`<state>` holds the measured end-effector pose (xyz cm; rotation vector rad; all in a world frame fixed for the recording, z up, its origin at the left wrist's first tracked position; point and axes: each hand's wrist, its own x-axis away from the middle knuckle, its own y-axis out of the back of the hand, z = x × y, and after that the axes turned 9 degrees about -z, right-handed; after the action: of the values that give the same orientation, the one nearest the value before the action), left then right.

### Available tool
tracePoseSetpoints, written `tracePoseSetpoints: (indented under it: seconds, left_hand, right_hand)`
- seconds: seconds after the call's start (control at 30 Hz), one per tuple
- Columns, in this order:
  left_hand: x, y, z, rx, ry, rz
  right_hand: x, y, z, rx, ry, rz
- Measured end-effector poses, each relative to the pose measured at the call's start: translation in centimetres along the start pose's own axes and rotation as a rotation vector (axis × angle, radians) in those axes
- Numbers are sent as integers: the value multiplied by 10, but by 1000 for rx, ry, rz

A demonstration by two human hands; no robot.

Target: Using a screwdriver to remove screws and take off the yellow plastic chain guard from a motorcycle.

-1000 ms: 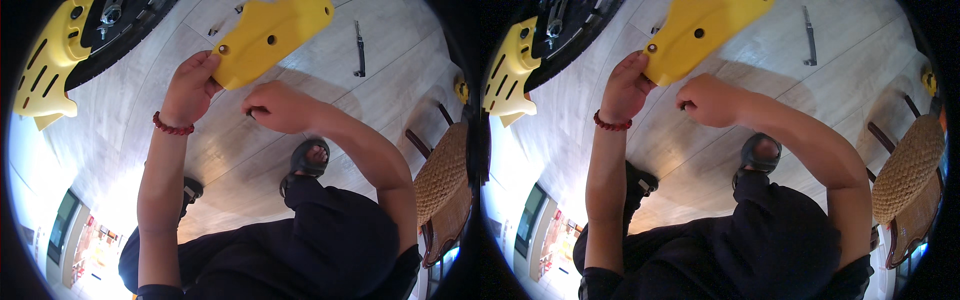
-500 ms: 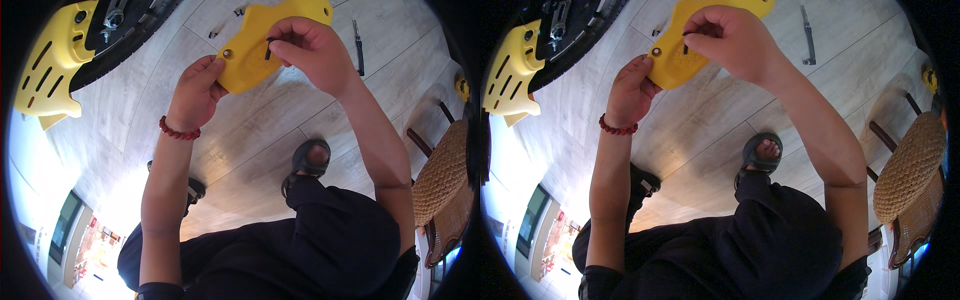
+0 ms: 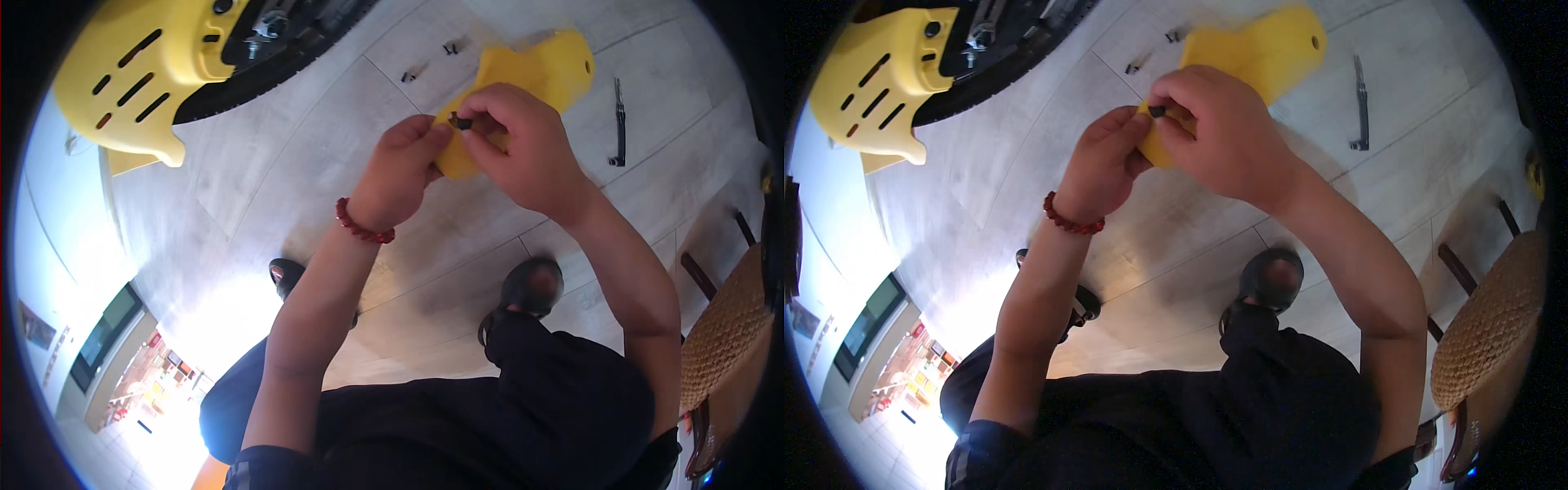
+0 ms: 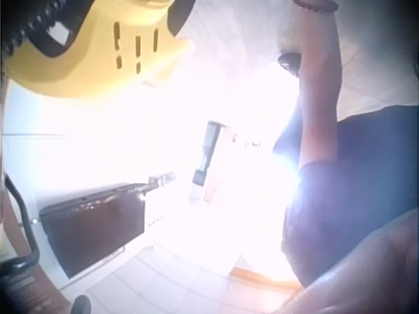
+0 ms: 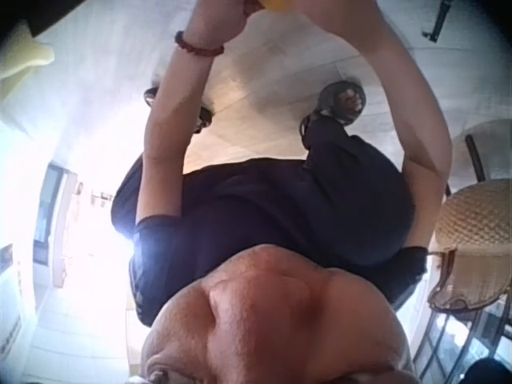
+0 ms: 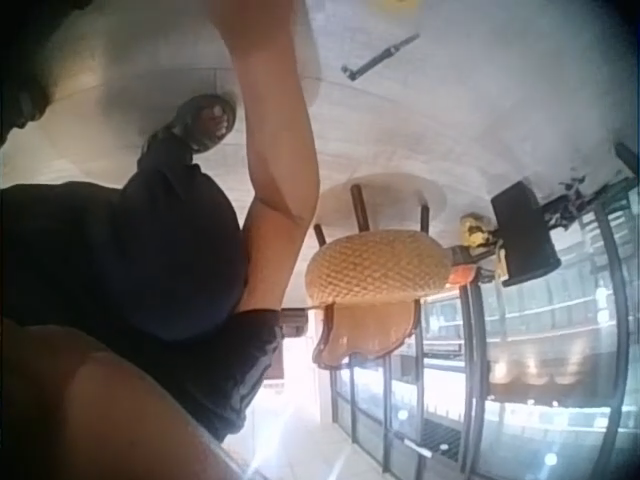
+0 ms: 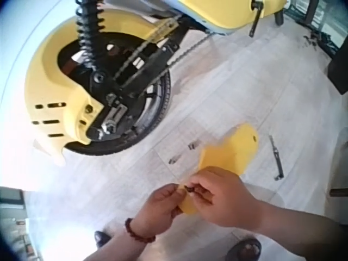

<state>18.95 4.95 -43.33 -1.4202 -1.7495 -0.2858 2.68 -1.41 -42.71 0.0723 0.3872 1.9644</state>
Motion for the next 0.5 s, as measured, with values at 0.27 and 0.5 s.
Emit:
tracePoseSetpoints:
  seconds: [0.27, 0.5]
  left_hand:
    - [-1, 0, -2, -49, 7, -9]
    - [3, -1, -1, -96, 29, -38]
  right_hand:
    - [-6, -2, -4, 163, 120, -37]
    - [-12, 3, 7, 254, -19, 33]
